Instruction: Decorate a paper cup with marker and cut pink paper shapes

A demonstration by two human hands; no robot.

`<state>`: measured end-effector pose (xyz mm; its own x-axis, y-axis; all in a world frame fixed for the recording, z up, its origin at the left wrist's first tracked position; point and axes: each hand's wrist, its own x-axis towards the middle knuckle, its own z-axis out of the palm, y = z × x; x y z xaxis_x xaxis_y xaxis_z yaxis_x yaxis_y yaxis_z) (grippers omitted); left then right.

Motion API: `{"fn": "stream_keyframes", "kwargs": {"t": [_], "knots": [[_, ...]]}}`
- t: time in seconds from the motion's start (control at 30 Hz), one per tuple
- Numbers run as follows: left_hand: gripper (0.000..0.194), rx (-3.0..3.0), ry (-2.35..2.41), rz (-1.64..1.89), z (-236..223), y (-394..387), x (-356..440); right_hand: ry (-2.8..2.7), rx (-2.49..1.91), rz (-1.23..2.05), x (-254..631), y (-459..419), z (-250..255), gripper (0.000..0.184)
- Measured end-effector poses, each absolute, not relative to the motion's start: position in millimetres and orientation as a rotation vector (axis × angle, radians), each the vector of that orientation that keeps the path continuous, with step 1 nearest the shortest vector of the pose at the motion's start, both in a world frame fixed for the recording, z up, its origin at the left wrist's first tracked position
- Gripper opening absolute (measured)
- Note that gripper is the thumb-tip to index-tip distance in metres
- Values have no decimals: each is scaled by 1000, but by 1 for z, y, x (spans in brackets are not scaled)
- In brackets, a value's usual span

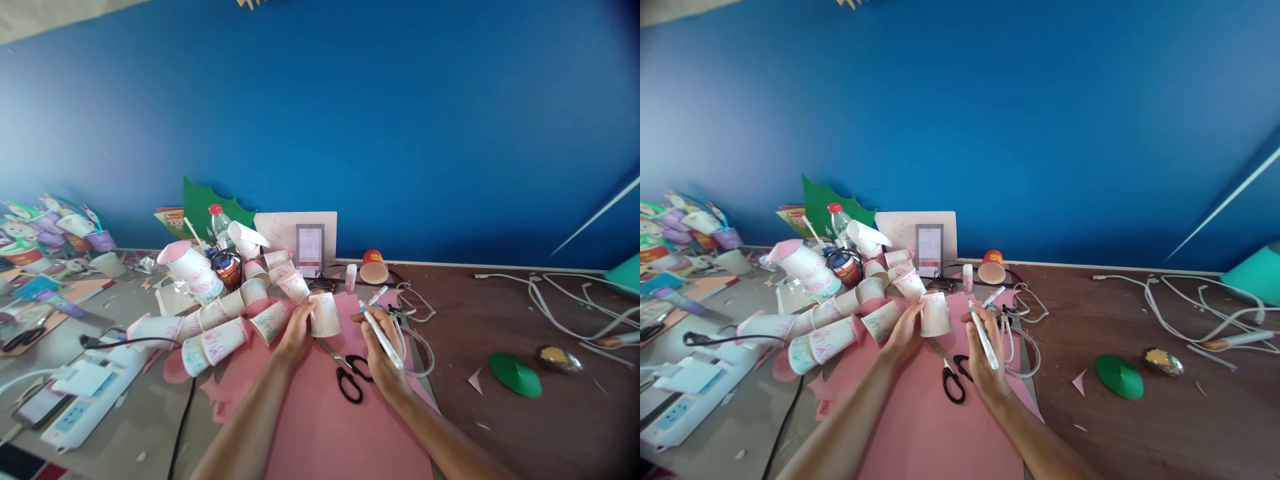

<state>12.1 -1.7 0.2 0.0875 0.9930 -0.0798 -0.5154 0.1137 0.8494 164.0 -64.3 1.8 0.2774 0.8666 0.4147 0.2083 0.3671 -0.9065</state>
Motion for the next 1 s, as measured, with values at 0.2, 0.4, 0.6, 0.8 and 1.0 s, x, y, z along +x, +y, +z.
{"fn": "stream_keyframes", "kwargs": {"t": [0.2,0.4,0.6,0.8,1.0], "knots": [[28,862,756,1293,7,-8,13,-1319,-1039,662,155,-68,-4,29],[29,923,729,1298,14,-14,13,-1417,-1043,645,154,-66,-8,30],[30,902,724,1284,16,-16,14,-1437,-1048,583,156,-64,-14,28],[30,838,750,1281,15,-14,14,-1437,-1104,623,156,-69,-9,31],[36,834,753,1263,23,-19,15,-1507,-993,556,159,-76,-2,28]]}}
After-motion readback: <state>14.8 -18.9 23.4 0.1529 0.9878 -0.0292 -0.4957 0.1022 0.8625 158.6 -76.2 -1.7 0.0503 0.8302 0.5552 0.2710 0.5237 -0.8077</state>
